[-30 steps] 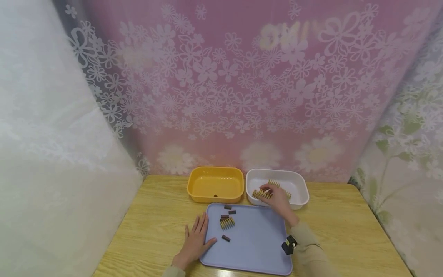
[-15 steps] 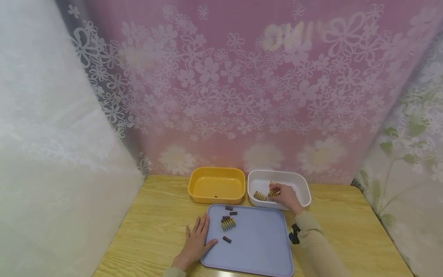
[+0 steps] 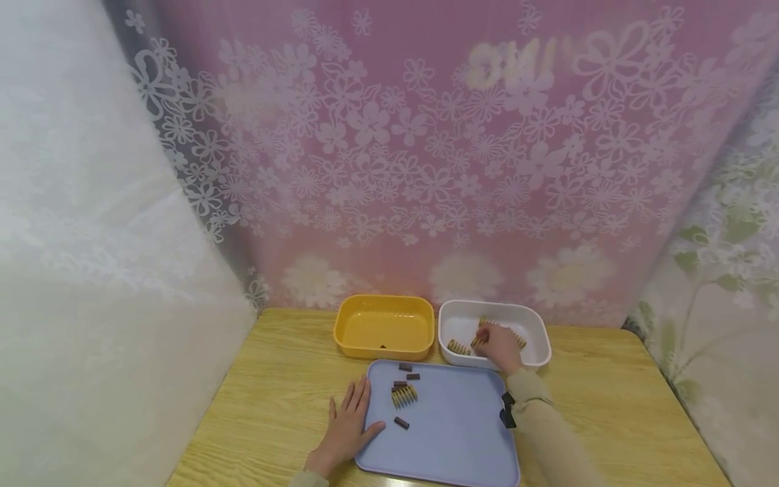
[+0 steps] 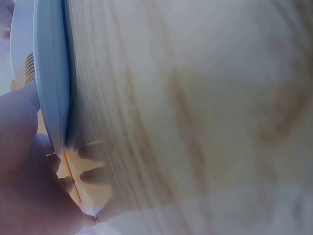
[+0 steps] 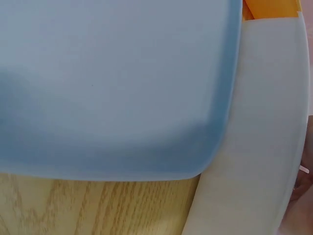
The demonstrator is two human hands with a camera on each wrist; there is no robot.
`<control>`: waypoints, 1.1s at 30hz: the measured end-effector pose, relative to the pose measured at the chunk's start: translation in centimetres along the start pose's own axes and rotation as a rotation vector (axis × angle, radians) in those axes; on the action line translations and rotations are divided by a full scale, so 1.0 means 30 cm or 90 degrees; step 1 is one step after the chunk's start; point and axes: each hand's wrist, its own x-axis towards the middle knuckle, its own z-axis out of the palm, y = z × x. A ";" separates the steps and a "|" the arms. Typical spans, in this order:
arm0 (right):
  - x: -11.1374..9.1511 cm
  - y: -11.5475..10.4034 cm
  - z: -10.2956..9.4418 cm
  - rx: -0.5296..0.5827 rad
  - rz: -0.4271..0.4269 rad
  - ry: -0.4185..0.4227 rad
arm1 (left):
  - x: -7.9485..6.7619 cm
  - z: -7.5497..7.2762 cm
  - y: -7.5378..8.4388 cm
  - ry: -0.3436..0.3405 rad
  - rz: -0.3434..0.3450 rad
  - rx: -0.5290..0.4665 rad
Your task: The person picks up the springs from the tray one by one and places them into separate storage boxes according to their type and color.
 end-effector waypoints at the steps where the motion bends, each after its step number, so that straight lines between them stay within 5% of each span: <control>1: -0.002 -0.003 0.001 0.004 0.003 0.005 | 0.000 0.001 -0.001 0.001 0.001 0.000; 12: -0.021 -0.067 -0.052 0.075 -0.007 0.189 | 0.000 0.005 0.000 0.005 0.005 0.006; 17: -0.044 -0.126 -0.029 0.145 -0.040 0.224 | 0.001 0.008 -0.003 0.014 0.010 0.004; 23: -0.076 -0.235 0.035 0.188 -0.108 0.176 | 0.005 0.019 -0.011 0.016 0.009 0.003; 33: -0.135 -0.393 0.160 0.235 -0.137 0.057 | 0.002 0.019 -0.007 0.028 0.016 0.002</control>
